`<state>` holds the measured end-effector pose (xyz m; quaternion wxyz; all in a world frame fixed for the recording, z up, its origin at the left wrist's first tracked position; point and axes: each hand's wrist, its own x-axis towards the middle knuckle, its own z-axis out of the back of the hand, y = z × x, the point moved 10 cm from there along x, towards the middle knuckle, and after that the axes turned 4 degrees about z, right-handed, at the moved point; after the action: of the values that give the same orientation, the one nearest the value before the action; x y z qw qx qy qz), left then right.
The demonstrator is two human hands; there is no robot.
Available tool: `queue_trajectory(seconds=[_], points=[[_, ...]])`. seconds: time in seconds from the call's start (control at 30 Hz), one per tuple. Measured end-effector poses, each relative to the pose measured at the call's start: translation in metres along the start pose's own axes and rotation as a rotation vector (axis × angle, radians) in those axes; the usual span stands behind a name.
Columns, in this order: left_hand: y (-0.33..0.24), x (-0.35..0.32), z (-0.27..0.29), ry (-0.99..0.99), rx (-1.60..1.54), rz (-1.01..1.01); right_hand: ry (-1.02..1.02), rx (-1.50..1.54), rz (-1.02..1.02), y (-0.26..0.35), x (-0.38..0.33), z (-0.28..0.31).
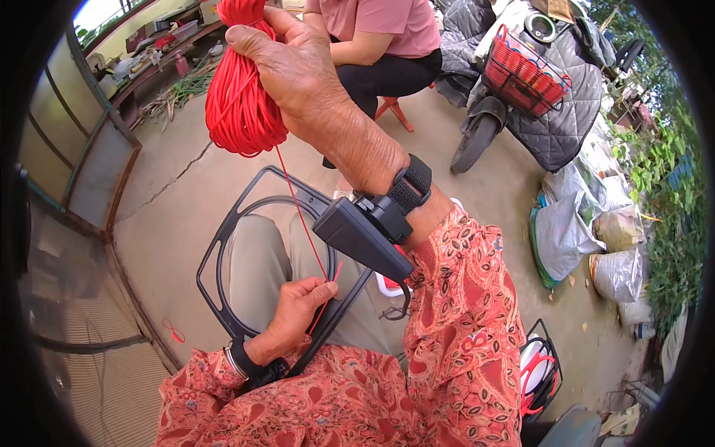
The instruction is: Winding a red cord onto a black circular frame component.
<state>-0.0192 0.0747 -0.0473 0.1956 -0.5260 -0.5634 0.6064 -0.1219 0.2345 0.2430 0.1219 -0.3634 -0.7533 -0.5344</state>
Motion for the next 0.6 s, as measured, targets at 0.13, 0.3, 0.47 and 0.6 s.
queue_trajectory(seconds=[0.13,0.3,0.47,0.6], points=[[0.006,0.000,-0.004,0.031,-0.188,0.186,-0.028,0.007,-0.029,-0.002,-0.011,0.004],[0.018,0.000,-0.012,0.118,-0.197,0.362,-0.021,0.032,-0.034,0.007,-0.014,0.016],[0.024,0.003,-0.012,0.084,-0.242,0.424,-0.030,-0.105,0.092,0.015,-0.025,0.026],[0.032,0.006,-0.011,0.089,-0.295,0.435,-0.072,-0.022,-0.096,0.004,-0.027,0.028]])
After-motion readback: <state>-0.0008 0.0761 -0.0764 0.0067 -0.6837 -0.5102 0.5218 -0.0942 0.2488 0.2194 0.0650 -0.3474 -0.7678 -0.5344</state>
